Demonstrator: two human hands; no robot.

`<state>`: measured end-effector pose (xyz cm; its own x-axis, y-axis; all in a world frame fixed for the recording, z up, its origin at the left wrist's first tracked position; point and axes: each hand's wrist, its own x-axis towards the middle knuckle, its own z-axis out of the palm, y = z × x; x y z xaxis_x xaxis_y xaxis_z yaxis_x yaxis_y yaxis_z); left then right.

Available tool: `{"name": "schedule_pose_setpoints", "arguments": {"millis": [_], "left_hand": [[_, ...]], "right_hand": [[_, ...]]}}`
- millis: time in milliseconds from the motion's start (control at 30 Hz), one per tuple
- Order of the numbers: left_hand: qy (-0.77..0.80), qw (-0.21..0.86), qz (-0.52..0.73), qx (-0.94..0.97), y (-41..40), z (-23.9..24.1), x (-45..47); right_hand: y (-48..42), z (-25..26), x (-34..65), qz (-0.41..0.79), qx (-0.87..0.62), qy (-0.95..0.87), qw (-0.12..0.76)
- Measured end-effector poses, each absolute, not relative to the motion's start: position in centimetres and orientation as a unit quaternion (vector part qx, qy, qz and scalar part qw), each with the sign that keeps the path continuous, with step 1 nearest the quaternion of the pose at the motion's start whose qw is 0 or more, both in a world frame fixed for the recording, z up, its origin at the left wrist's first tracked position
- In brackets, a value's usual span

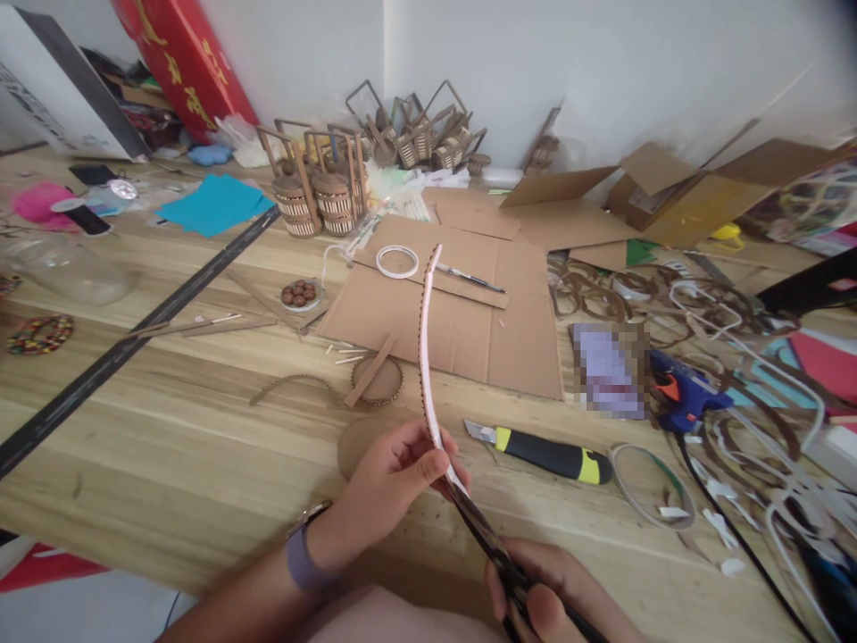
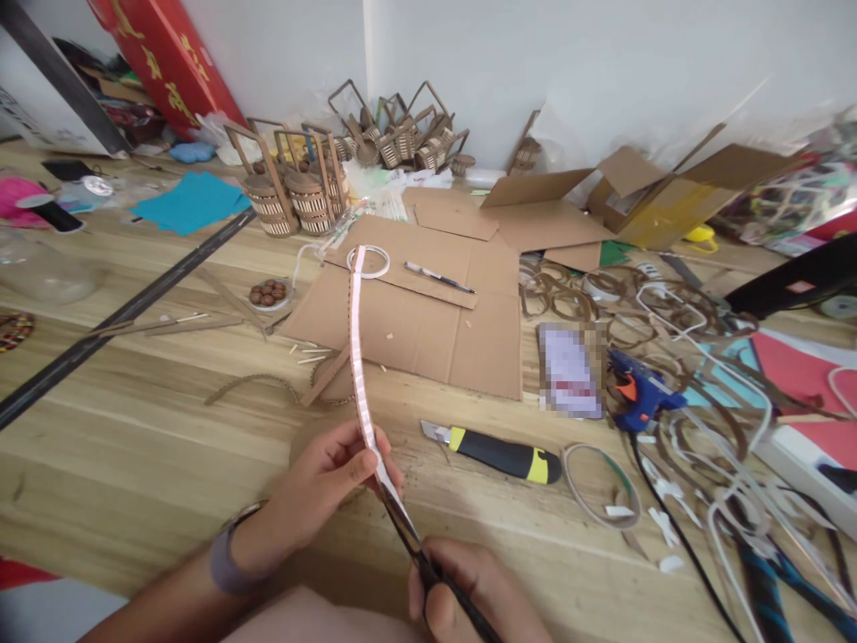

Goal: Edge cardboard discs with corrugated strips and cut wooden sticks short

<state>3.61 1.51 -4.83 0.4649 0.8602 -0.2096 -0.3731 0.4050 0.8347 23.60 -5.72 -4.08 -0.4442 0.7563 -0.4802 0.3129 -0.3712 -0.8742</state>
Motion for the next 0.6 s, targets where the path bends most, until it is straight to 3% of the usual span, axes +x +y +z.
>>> {"name": "schedule_pose_setpoints", "arguments": {"millis": [400,600], "left_hand": [[0.381,0.682,0.462,0.42,2.0,-5.4,2.8],[0.361,0.703,0.449,0.417,2.1,-5.2,3.0]], "right_hand": [[-5.6,-4.7,23.6,0.655,-0.483,-0.561,0.15],[-6.3,-3.5,23.3,0.624,-0.513,-0.565,0.167]]}}
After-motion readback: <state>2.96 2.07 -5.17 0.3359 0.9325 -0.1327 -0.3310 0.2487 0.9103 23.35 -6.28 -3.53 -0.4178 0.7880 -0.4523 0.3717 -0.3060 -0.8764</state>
